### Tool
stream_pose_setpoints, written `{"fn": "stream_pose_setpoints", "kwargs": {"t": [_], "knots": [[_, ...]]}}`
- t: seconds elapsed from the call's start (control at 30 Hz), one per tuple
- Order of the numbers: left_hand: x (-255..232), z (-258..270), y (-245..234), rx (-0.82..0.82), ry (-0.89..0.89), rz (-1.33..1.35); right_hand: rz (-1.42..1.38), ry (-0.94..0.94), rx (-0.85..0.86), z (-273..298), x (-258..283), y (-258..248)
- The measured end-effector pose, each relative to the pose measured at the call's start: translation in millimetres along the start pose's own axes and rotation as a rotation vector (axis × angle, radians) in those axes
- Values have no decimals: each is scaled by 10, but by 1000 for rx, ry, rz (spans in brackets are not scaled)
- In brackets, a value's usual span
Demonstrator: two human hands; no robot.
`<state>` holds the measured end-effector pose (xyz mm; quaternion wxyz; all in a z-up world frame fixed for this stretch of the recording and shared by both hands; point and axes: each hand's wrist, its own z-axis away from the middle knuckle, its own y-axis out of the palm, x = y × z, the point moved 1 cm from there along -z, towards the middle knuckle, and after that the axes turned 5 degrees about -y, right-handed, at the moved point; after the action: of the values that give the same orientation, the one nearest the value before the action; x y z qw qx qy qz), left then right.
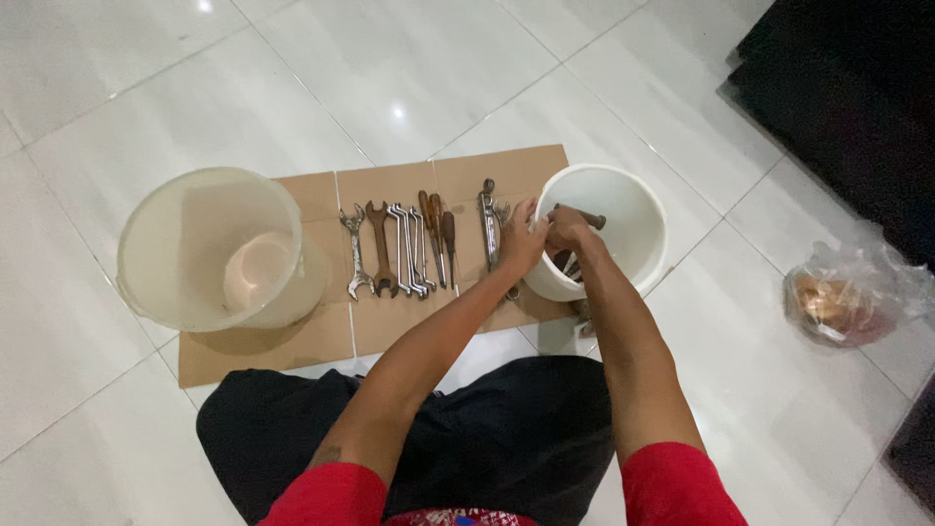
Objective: The person sits on the floor and removes various tools from a white bucket, placing them in a row on a cardboard sheet. They then wipe a wrench with a cloth and continue arranging the tools neatly.
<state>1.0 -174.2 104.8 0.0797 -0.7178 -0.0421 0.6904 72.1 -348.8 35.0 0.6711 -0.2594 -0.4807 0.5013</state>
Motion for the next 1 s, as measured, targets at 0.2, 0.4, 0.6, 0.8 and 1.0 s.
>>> {"fn": "stream_pose_setpoints", "kwargs": {"t": [0.2, 0.4, 0.6, 0.8, 1.0], "knots": [[-9, 16, -61, 19, 3, -31, 281, -141, -73, 183, 223, -116], [-22, -49, -68, 130, -207, -38, -281, 138, -100, 572, 492, -427], [2, -118, -113, 26, -38, -63, -397, -51, -243, 1075, 755, -797], [-139, -82, -181, 29, -11, -101, -492, -80, -329, 1354, 911, -1085], [-408, -27, -304, 24, -16, -99, -480, -92, -468, 1698, 1074, -1448]]}}
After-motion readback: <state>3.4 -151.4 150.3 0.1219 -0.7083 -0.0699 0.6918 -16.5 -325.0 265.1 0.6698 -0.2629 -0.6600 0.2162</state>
